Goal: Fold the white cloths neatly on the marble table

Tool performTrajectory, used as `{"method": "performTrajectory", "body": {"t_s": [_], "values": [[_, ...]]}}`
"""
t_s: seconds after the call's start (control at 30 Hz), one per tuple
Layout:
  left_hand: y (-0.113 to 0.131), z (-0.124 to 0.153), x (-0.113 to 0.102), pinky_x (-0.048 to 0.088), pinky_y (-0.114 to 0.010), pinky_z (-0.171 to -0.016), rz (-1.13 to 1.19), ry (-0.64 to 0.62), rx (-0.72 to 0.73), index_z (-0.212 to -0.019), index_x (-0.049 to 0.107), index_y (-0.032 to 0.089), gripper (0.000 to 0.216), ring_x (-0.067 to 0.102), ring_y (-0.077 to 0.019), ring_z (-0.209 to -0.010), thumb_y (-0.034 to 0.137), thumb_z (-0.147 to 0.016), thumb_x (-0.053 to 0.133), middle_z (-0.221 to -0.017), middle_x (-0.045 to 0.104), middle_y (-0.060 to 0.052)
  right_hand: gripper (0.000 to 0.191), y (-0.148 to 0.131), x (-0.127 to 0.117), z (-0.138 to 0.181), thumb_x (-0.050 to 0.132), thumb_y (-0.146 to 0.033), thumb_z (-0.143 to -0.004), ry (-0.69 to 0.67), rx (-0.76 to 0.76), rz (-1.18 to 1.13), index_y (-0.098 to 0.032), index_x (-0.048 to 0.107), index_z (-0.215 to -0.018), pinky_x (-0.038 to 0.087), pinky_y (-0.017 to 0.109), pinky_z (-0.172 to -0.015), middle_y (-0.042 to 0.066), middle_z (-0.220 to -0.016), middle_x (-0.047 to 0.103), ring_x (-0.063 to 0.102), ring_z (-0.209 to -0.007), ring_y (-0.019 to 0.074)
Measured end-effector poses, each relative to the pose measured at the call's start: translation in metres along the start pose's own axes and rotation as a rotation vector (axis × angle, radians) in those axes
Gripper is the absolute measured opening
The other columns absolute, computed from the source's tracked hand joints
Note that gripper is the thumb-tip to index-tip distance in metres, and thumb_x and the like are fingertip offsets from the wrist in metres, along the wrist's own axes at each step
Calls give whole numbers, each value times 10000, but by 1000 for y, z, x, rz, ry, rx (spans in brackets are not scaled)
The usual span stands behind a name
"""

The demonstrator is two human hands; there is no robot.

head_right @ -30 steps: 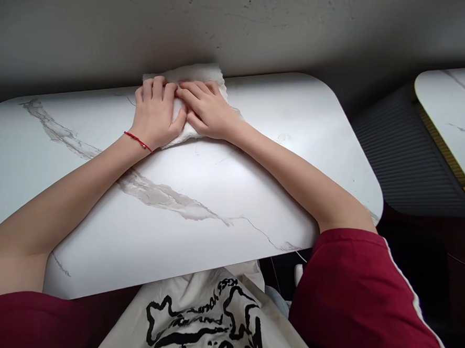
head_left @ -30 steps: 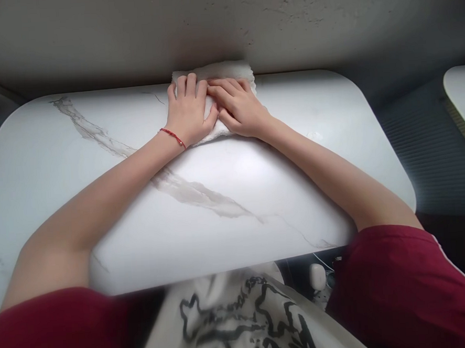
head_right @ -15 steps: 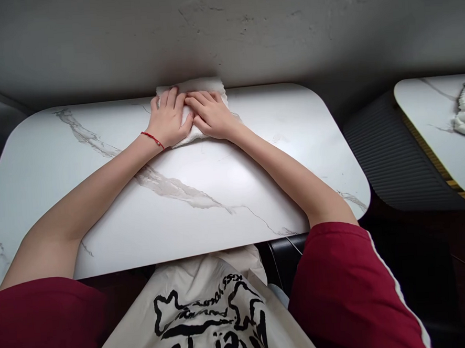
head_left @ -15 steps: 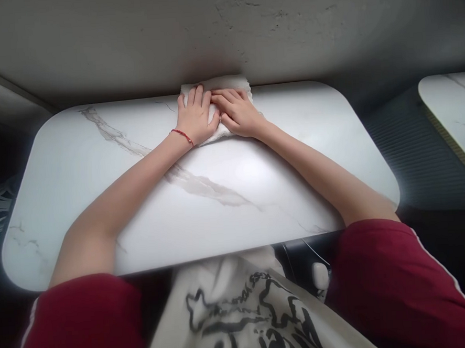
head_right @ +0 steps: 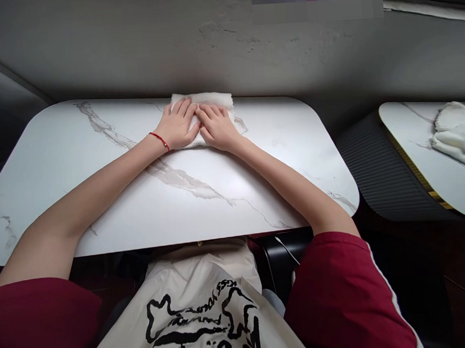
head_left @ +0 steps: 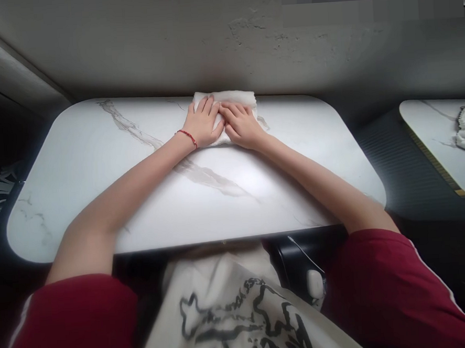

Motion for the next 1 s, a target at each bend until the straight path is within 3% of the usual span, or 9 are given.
{"method": "performTrajectory", "body": {"t_s": [0.13,0.37,0.5,0.67,0.8,1.0], "values": [[18,40,-6,184,-594,-1226,-42,-58,59,-1533,384,70,649,261,-342,-1546,393,-974,319,-1653,287,-219,557,-39,-18,36,308,-292,-961,-28,-26,85,-70,509,-1431,427,582,-1047,232,-1476,533,512,-1320,377],[76,142,-24,240,-572,-1244,-97,-139,167,-1521,436,69,635,257,-327,-1552,383,-983,312,-1635,326,-201,607,-139,-58,124,375,-267,-934,-90,-47,93,-58,485,-1493,481,646,-1043,234,-1447,573,515,-1353,434],[95,175,-30,303,-593,-1226,-112,-160,168,-1523,446,57,656,278,-363,-1536,373,-953,370,-1618,342,-200,604,-172,-69,147,393,-279,-933,-146,-92,116,-23,522,-1465,503,642,-1058,248,-1444,571,510,-1368,443],[79,164,-30,319,-597,-1214,-86,-149,143,-1546,429,107,672,287,-363,-1530,382,-934,393,-1611,369,-170,624,-162,-61,125,413,-287,-901,-197,-101,79,-7,534,-1445,465,643,-1108,252,-1446,566,502,-1368,450],[47,138,-31,288,-594,-1217,-68,-117,89,-1543,419,86,669,289,-367,-1533,372,-939,386,-1623,345,-190,632,-136,-44,87,384,-287,-901,-177,-134,56,32,513,-1432,428,624,-1130,273,-1466,532,482,-1381,436],[-7,103,-33,238,-578,-1215,-36,-28,-13,-1553,389,138,653,315,-349,-1527,400,-955,400,-1634,350,-181,614,-97,-10,23,303,-266,-950,-137,-249,-32,-52,401,-1517,347,627,-1177,231,-1578,417,366,-1482,364]]}}
Point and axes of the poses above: each hand's wrist, its own z-axis away from the middle knuckle, its own x-axis out of the palm, y = z × x, the point moved 3 cm from there along -z, towards the middle knuckle
